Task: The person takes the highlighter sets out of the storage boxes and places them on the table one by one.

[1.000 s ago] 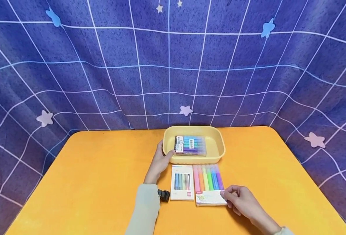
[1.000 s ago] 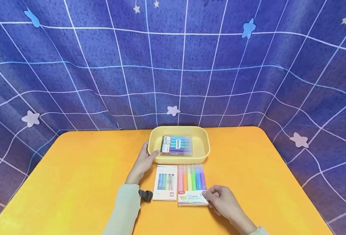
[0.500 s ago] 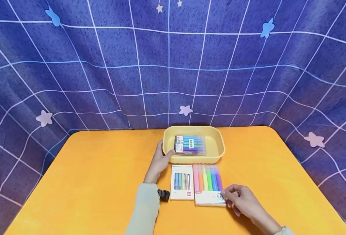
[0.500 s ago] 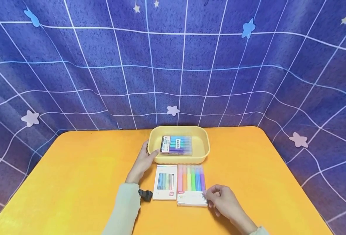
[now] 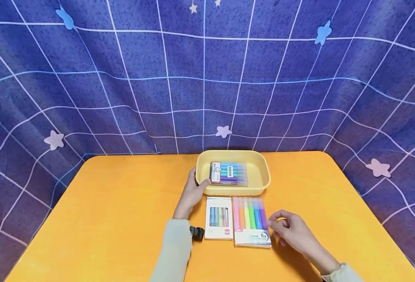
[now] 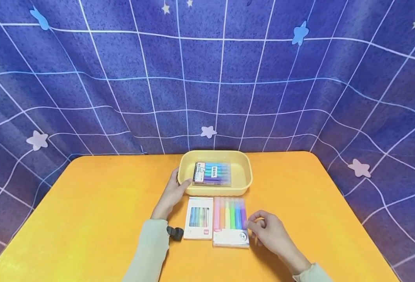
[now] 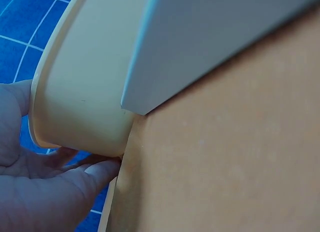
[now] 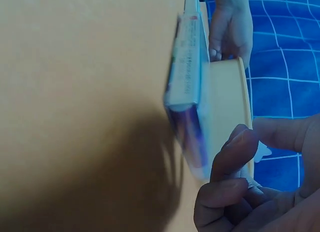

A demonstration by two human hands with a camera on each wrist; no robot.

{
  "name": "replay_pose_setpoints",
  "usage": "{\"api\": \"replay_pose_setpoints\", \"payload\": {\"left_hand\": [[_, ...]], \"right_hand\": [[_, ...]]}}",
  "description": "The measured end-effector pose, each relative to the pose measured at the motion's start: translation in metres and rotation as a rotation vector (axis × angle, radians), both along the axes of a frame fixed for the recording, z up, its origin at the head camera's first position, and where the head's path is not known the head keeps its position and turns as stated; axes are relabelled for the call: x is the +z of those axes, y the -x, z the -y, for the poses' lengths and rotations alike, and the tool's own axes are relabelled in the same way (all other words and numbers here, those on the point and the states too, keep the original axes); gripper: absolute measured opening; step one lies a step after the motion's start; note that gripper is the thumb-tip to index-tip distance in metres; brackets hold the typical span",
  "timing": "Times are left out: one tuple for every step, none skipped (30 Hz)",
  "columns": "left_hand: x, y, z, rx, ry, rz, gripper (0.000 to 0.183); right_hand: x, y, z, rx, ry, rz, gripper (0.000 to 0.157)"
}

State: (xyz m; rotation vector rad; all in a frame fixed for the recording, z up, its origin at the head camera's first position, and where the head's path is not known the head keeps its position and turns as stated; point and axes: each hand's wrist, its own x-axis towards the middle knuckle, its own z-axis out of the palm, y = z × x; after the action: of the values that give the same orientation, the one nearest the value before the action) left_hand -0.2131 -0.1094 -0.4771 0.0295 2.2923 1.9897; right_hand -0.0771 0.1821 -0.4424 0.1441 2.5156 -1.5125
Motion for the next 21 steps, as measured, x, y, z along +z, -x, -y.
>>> {"api": "replay_pose_setpoints", "payload": {"left_hand": [[0.001, 0.0, 0.0, -0.001, -0.003, -0.003, 0.073], [0.001, 0.0, 0.0, -0.002, -0.001, -0.009, 0.073], [0.002, 0.0, 0.0, 0.0, 0.001, -0.005, 0.073], [0.002, 0.001, 0.0, 0.002, 0.004, 0.0, 0.073], [0.002, 0.001, 0.0, 0.002, 0.008, 0.004, 0.073], [0.002, 0.001, 0.0, 0.002, 0.01, 0.008, 0.074], [0.001, 0.001, 0.0, 0.003, 0.016, 0.012, 0.073], [0.001, 0.0, 0.0, 0.005, 0.021, 0.016, 0.073], [0.001, 0.0, -0.001, 0.008, 0.021, 0.02, 0.074], [0.001, 0.0, -0.001, 0.009, 0.019, 0.02, 0.074], [0.0, 0.0, -0.001, 0.011, 0.017, 0.019, 0.073], [0.0, 0.0, -0.001, 0.013, 0.014, 0.02, 0.073], [0.0, 0.0, -0.001, 0.013, 0.012, 0.022, 0.073], [0.0, 0.0, -0.001, 0.014, 0.009, 0.026, 0.073], [0.0, 0.0, -0.001, 0.012, 0.005, 0.03, 0.073], [0.0, -0.001, -0.001, 0.01, 0.004, 0.028, 0.073], [0.0, -0.001, -0.001, 0.008, 0.001, 0.025, 0.073], [0.0, -0.001, -0.001, 0.004, -0.001, 0.021, 0.073], [0.0, 0.0, -0.001, 0.0, -0.005, 0.016, 0.073], [0.001, 0.0, 0.0, -0.004, -0.008, 0.008, 0.073], [0.0, -0.001, 0.0, -0.009, -0.015, 0.003, 0.073]], "right_hand": [[0.002, 0.002, 0.0, 0.002, -0.008, -0.009, 0.022], [0.004, 0.003, 0.0, 0.005, -0.016, -0.017, 0.022], [0.006, 0.005, 0.0, 0.007, -0.02, -0.02, 0.022], [0.008, 0.006, 0.001, 0.008, -0.026, -0.022, 0.022], [0.01, 0.007, 0.001, 0.012, -0.034, -0.028, 0.022], [0.011, 0.008, 0.002, 0.018, -0.039, -0.033, 0.022], [0.013, 0.009, 0.002, 0.025, -0.045, -0.039, 0.021], [0.014, 0.01, 0.003, 0.03, -0.053, -0.046, 0.021], [0.015, 0.012, 0.003, 0.035, -0.061, -0.055, 0.02], [0.016, 0.013, 0.004, 0.04, -0.071, -0.066, 0.02], [0.018, 0.015, 0.004, 0.046, -0.081, -0.078, 0.019], [0.019, 0.016, 0.004, 0.051, -0.092, -0.093, 0.018], [0.021, 0.018, 0.004, 0.056, -0.105, -0.107, 0.017], [0.023, 0.019, 0.004, 0.059, -0.116, -0.119, 0.017], [0.025, 0.021, 0.004, 0.064, -0.125, -0.132, 0.015], [0.027, 0.023, 0.004, 0.07, -0.134, -0.145, 0.015], [0.029, 0.024, 0.005, 0.074, -0.144, -0.157, 0.015], [0.031, 0.026, 0.005, 0.077, -0.153, -0.171, 0.015], [0.033, 0.028, 0.005, 0.084, -0.157, -0.186, 0.015], [0.034, 0.029, 0.005, 0.088, -0.16, -0.196, 0.016], [0.036, 0.031, 0.006, 0.095, -0.163, -0.211, 0.017]]}}
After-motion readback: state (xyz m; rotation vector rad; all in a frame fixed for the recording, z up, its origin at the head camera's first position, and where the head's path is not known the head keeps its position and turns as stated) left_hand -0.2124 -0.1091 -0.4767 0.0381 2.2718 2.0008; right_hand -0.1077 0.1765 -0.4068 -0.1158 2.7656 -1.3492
